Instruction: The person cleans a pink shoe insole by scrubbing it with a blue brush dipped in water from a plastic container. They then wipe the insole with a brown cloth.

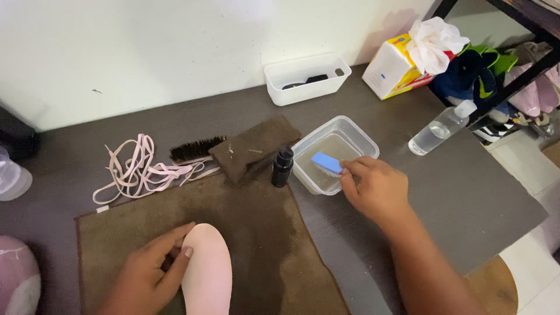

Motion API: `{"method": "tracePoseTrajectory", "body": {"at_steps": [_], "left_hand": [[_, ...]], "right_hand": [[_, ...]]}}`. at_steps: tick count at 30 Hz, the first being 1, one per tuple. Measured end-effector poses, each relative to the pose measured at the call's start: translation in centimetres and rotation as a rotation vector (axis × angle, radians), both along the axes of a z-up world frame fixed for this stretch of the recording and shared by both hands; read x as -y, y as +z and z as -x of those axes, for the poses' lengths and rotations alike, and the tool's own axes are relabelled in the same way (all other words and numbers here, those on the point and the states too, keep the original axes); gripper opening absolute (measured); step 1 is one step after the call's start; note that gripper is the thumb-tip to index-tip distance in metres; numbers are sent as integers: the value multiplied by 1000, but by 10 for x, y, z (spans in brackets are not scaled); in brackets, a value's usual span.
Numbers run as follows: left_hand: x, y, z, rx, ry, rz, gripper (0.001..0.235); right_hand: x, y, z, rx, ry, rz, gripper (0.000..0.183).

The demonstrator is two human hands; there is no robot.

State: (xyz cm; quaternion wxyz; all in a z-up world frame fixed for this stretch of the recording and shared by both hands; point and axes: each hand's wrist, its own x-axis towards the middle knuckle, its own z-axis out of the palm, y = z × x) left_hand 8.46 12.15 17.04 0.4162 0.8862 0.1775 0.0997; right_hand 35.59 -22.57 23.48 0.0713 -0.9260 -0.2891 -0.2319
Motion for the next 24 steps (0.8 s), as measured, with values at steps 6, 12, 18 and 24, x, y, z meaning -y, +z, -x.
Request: {"method": "tracePoseTrajectory", "body": {"at_steps": [6,12,18,24], "left_hand": [[0,3,0,-8,-37,-20,47],[1,1,1,-72,36,6,48],[0,-3,1,123,-74,-18,47],[2,8,1,-21,-17,-18,48]], "right_hand": [[2,-1,-4,-50,46,50,29],[1,-2,0,28,11,-33,25],[2,-1,-1,-4,57,5,26],[3,-2,-1,-6,27,-16,26]]}}
